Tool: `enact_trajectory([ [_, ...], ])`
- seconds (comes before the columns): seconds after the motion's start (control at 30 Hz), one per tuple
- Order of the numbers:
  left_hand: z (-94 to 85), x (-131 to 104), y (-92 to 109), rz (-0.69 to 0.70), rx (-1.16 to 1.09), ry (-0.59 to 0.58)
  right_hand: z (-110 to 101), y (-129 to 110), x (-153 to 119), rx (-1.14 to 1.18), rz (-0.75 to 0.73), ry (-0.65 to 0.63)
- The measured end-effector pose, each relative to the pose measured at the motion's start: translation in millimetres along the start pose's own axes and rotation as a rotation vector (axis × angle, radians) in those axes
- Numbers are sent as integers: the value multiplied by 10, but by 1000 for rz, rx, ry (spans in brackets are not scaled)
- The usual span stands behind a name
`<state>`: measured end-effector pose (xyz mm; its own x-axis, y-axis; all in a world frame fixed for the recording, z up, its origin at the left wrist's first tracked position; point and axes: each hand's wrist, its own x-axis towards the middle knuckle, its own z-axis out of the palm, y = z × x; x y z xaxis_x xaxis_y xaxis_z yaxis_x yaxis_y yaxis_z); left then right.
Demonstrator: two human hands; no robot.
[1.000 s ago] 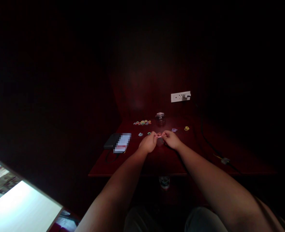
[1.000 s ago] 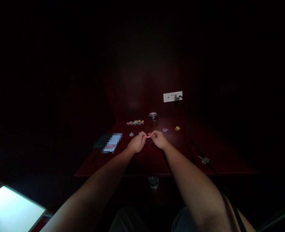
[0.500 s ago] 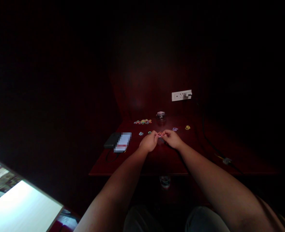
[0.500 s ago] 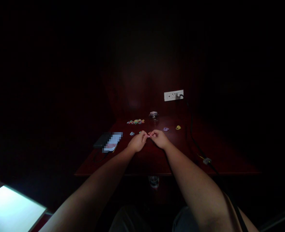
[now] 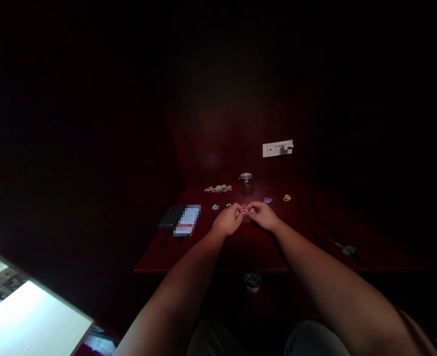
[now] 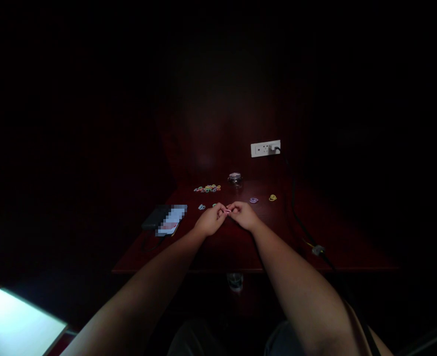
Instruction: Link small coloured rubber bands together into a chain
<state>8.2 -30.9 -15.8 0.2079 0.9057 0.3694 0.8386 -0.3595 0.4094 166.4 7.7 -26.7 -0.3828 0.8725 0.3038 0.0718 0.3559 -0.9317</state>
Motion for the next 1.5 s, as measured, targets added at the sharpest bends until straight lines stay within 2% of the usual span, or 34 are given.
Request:
enact_trajectory([
  [0.37, 13, -1, -15, 11, -4, 19, -10, 56, 16, -4, 41, 28],
  [0.7, 6, 1, 19, -13, 30, 34, -5, 97, 35, 16, 12, 1],
  [0.97, 20, -12, -10, 21, -26, 51, -7, 74, 26, 27, -21, -2],
  [1.27, -14, -17, 41, 102, -49, 134, -7, 96, 36, -45, -54, 39],
  [1.5, 4, -17, 28, 95, 0, 160, 0, 122, 41, -122, -87, 46],
])
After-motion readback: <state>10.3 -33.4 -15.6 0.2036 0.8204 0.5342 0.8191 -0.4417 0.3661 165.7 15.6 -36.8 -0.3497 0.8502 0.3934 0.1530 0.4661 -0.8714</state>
